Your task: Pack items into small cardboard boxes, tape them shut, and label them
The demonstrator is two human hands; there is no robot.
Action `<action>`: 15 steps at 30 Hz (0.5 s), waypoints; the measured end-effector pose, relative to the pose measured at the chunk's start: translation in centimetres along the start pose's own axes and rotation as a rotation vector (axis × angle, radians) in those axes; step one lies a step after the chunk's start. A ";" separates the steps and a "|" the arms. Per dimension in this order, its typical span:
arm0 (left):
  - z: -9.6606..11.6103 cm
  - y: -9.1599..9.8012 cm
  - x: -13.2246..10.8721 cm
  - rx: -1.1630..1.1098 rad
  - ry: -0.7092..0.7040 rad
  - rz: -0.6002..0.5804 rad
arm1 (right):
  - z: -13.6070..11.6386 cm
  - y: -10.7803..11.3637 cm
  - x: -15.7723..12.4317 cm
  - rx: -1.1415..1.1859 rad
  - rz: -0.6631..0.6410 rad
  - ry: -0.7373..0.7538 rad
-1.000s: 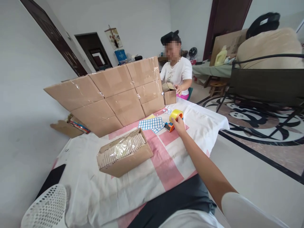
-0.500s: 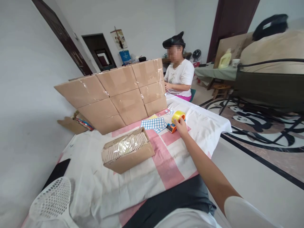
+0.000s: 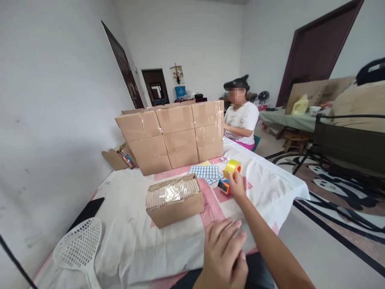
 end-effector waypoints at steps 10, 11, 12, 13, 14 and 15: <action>-6.3 1.5 -2.2 0.023 0.364 0.317 | -3.4 -2.7 -8.3 0.445 -0.178 -0.419; -6.7 1.5 -2.4 0.029 0.406 0.321 | -3.8 -2.9 -8.8 0.445 -0.202 -0.439; -6.9 1.5 -2.5 0.024 0.446 0.314 | -4.2 -3.0 -9.2 0.436 -0.222 -0.445; -7.1 1.3 -2.5 0.010 0.479 0.297 | -4.7 -3.1 -9.6 0.421 -0.239 -0.440; -7.2 1.1 -2.4 -0.013 0.508 0.271 | -5.1 -3.2 -10.1 0.402 -0.255 -0.427; -7.2 0.8 -2.3 -0.048 0.533 0.248 | -5.4 -3.4 -10.5 0.381 -0.274 -0.414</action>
Point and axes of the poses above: each hand's wrist, its own x-axis towards the middle knuckle, its own y-axis out of the back of the hand, z = x × y, the point moved 6 cm from there along x, towards the middle knuckle, and after that the axes turned 7 degrees about -y, right-handed, at the moved point
